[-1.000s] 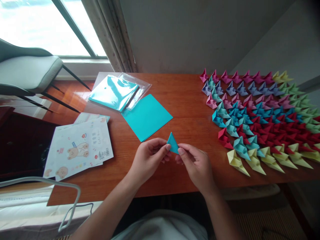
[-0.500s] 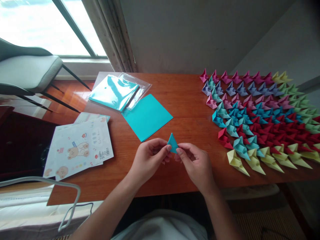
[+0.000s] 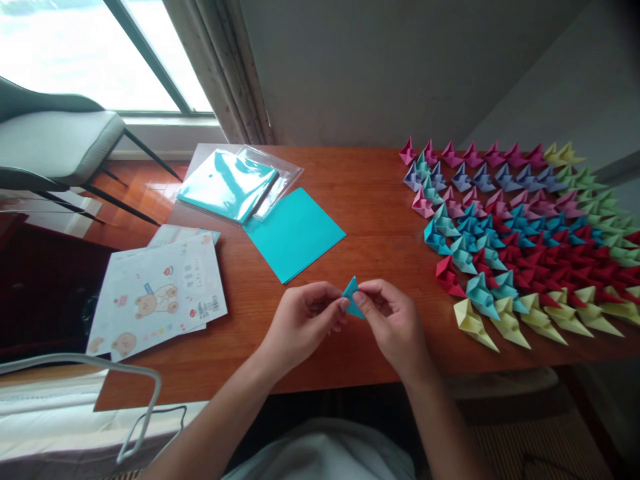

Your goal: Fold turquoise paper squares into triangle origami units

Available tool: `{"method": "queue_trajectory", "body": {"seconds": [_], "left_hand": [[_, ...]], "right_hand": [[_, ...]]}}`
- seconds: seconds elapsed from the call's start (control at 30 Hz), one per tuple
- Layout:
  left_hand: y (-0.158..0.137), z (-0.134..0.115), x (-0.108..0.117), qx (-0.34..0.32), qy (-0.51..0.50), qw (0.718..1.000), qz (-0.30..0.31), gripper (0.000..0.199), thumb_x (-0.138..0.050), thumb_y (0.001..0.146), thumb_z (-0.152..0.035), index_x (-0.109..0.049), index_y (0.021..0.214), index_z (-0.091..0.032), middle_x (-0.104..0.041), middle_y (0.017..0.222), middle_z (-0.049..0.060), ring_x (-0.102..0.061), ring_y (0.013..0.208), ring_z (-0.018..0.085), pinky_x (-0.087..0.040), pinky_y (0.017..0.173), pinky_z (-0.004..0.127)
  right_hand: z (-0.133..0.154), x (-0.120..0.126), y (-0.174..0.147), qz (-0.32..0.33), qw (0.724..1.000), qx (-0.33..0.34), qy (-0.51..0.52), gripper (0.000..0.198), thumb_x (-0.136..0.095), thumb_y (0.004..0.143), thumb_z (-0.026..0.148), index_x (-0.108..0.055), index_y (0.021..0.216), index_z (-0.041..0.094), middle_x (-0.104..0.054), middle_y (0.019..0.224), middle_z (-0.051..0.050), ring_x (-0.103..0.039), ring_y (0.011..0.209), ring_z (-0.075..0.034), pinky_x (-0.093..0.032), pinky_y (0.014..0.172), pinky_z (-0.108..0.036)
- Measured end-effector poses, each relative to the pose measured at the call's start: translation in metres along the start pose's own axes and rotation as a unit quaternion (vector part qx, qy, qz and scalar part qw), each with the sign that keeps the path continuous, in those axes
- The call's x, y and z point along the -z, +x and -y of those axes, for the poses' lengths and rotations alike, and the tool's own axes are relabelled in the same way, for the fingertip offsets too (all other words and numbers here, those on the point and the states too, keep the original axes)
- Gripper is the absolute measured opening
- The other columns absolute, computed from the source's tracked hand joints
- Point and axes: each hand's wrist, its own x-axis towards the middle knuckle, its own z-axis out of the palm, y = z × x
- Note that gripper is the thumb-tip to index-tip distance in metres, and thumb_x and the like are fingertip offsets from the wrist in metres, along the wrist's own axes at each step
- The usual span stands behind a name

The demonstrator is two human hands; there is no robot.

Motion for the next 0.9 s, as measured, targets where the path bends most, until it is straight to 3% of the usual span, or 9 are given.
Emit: {"method": "queue_trajectory", "body": {"seconds": [0.13, 0.37, 0.77, 0.9], "left_hand": [[-0.0005, 0.0006, -0.0010, 0.000, 0.005, 1.000, 0.016, 0.024, -0.069, 0.088, -0.033, -0.066, 0.078, -0.011, -0.066, 0.065, 0.002, -0.060, 0.055, 0.009, -0.048, 0.051, 0.017], [-0.0013, 0.0023, -0.0003, -0.003, 0.039, 0.998, 0.045, 0.024, -0.066, 0.090, -0.033, -0.067, 0.080, -0.012, -0.067, 0.066, 0.003, -0.061, 0.056, 0.010, -0.048, 0.053, 0.018], [-0.0024, 0.0047, -0.0008, -0.009, 0.073, 0.995, 0.066, 0.023, -0.063, 0.092, -0.032, -0.066, 0.079, -0.013, -0.067, 0.067, 0.002, -0.061, 0.058, 0.011, -0.048, 0.055, 0.020], [-0.0029, 0.0067, -0.0008, -0.008, 0.089, 0.992, 0.085, 0.024, -0.062, 0.094, -0.034, -0.066, 0.081, -0.014, -0.068, 0.070, 0.003, -0.062, 0.061, 0.012, -0.048, 0.057, 0.020]], "right_hand": [[0.0034, 0.0014, -0.0027, 0.011, 0.999, -0.020, 0.036, 0.019, -0.068, 0.090, 0.039, -0.068, 0.084, 0.021, -0.065, 0.073, 0.000, -0.059, 0.066, -0.014, -0.048, 0.062, -0.024], [0.0052, 0.0012, 0.0019, -0.011, 0.997, -0.008, 0.074, 0.016, -0.069, 0.091, 0.038, -0.069, 0.095, 0.022, -0.071, 0.089, -0.002, -0.066, 0.080, -0.015, -0.053, 0.070, -0.023], [0.0068, 0.0044, 0.0019, 0.006, 1.000, 0.006, 0.022, 0.017, -0.067, 0.093, 0.038, -0.067, 0.089, 0.021, -0.067, 0.080, 0.000, -0.062, 0.072, -0.014, -0.050, 0.066, -0.024], [0.0058, 0.0059, 0.0010, -0.016, 1.000, 0.019, -0.012, 0.018, -0.067, 0.092, 0.037, -0.066, 0.084, 0.021, -0.065, 0.076, 0.000, -0.059, 0.069, -0.013, -0.048, 0.064, -0.024]]}}
